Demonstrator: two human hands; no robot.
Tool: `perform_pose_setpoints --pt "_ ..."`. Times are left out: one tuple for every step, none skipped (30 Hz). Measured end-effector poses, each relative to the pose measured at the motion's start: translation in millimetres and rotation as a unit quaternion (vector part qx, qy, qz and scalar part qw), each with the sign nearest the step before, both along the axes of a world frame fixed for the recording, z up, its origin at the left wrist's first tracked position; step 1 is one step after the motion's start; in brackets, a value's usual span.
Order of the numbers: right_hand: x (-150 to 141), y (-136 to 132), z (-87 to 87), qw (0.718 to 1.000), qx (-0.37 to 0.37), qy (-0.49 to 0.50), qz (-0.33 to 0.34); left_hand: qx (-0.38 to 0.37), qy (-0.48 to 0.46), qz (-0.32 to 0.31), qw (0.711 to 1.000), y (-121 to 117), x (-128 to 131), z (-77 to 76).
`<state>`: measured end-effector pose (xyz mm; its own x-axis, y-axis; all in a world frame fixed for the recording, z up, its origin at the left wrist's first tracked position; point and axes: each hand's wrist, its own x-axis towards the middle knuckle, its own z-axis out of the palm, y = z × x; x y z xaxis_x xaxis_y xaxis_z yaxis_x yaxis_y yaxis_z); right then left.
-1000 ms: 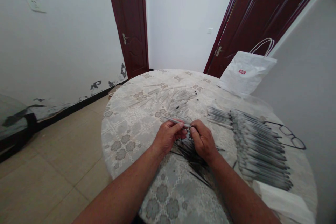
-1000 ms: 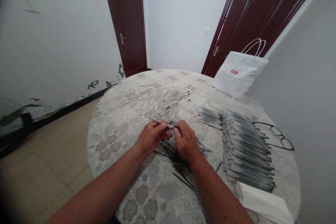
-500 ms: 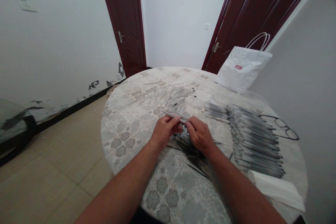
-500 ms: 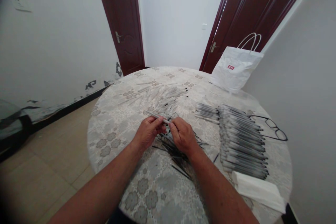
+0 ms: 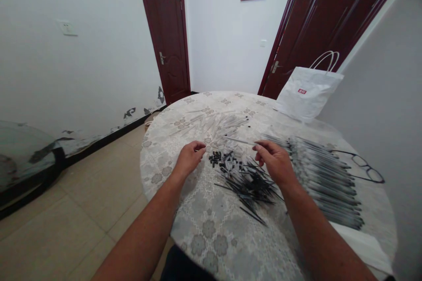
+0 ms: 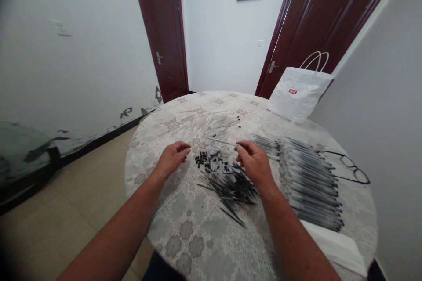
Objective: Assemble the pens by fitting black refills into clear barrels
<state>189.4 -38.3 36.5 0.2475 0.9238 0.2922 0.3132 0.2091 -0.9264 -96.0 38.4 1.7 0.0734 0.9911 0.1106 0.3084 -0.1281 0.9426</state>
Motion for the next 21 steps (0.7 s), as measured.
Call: perform_pose_setpoints --pt "3 0 -7.1 0.999 0.005 0.039 -0.012 0.013 0.031 -0.004 0.999 3 1 -3.5" --pt "5 1 -15.3 0.996 0.012 0.085 -0.026 0.026 0.056 -0.009 0.998 6 2 -6.6" --pt "8 2 -24.0 0.991 0.017 0.128 -0.04 0.039 0.077 -0.013 0.996 8 3 -9.2" --pt "11 2 -32.4 0.986 0.018 0.16 -0.047 0.049 0.095 -0.016 0.994 10 4 -11.3" --pt "14 3 -40.1 0.982 0.013 0.181 -0.046 0.058 0.113 -0.019 0.992 12 6 -12.7" --pt "17 4 -46.6 0.98 0.008 0.192 -0.044 0.065 0.131 -0.021 0.989 14 7 -13.6" --pt "19 5 -51.5 0.98 0.004 0.197 -0.042 0.071 0.149 -0.021 0.986 16 9 -13.8" --pt "22 6 -54.9 0.979 0.001 0.198 -0.041 0.076 0.168 -0.021 0.983 18 11 -13.5" --pt "23 6 -56.7 0.98 0.001 0.196 -0.042 0.082 0.188 -0.022 0.979 19 14 -12.7" --pt "24 6 -57.1 0.98 0.002 0.194 -0.043 0.088 0.208 -0.024 0.974 21 17 -11.6" --pt "25 6 -56.4 0.98 0.004 0.192 -0.042 0.095 0.228 -0.025 0.969 23 21 -10.4" --pt "24 5 -54.7 0.981 0.007 0.189 -0.041 0.103 0.253 -0.026 0.962 25 24 -9.1" --pt "23 3 -52.6 0.982 0.01 0.183 -0.039 0.109 0.28 -0.026 0.953 27 28 -8.1" --pt "21 1 -50.1 0.984 0.012 0.175 -0.037 0.113 0.307 -0.024 0.945 29 32 -7.4" --pt "18 0 -47.6 0.986 0.015 0.165 -0.035 0.113 0.332 -0.02 0.936 31 35 -7.2" --pt "16 -2 -45.3 0.987 0.017 0.154 -0.034 0.11 0.353 -0.015 0.929 34 37 -7.6" --pt "13 -4 -43.4 0.989 0.019 0.144 -0.035 0.103 0.368 -0.009 0.924 36 39 -8.7" --pt "11 -6 -42.0 0.99 0.021 0.135 -0.035 0.096 0.379 -0.004 0.921 38 40 -10.2" --pt "9 -7 -41.1 0.991 0.023 0.128 -0.034 0.089 0.386 0.0 0.918 41 40 -12.2" --pt "8 -7 -40.6 0.992 0.024 0.122 -0.033 0.081 0.394 0.002 0.916 42 40 -14.4" --pt "7 -7 -40.5 0.992 0.024 0.118 -0.032 0.074 0.401 0.004 0.913 44 40 -16.6"
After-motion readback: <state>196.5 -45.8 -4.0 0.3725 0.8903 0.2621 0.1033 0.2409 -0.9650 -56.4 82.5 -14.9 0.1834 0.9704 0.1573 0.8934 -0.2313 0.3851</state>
